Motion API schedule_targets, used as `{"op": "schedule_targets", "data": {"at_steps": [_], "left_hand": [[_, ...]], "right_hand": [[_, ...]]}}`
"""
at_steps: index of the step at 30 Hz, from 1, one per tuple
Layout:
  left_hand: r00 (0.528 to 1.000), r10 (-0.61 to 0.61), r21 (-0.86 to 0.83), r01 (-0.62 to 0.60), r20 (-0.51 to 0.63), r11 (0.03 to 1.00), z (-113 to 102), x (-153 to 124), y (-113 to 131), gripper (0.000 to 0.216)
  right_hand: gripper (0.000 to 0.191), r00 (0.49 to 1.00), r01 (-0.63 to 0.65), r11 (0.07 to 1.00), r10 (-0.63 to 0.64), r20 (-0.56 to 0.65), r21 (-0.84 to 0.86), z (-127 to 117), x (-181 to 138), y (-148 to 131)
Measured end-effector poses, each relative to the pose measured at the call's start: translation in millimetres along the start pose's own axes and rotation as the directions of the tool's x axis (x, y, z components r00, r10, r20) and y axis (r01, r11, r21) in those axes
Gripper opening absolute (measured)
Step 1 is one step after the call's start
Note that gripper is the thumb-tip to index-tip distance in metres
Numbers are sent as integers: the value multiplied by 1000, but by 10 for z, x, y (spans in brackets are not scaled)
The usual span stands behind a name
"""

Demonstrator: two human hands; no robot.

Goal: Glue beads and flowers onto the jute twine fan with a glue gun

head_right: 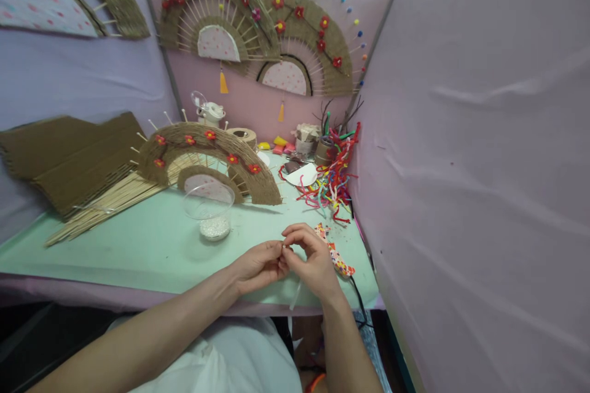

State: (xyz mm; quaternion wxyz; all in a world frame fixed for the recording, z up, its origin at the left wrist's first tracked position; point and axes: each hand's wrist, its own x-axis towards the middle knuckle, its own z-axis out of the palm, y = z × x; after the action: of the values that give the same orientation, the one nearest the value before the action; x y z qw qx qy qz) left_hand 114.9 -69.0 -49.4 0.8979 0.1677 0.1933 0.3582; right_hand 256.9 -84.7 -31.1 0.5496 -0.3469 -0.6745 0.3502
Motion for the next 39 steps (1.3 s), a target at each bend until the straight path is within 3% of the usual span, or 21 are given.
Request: {"op": "schedule_targets", "data": {"at_steps": [7,12,19,23,31,39], "left_hand": [[1000,9,-16,-9,-22,1000,-28,1,16,28],[999,-1,-56,-1,-34,998,-73,18,46,20],[1000,8,-25,-9,-29,1000,-99,24,59,15],[1000,5,-23,-5,-18,1000,-91,12,53,17],[999,-1,-13,1,-32,1000,-79,6,50,16],[999,-14,-19,13,-44,1000,-69,-20,57,18]], "right_hand": [[9,1000,-2,998,1,-17,-68,17,13,-6],[4,999,-24,967,13,-46,-255,-134,260,55],[2,997,-57,782,72,0,-620,-316,839,556],[17,988,-32,651,135,75,-759,-276,926,716],[25,975,17,477,185,119,-879,-223,966,737],[25,974,47,420,182,135,-906,-175,969,730]]}}
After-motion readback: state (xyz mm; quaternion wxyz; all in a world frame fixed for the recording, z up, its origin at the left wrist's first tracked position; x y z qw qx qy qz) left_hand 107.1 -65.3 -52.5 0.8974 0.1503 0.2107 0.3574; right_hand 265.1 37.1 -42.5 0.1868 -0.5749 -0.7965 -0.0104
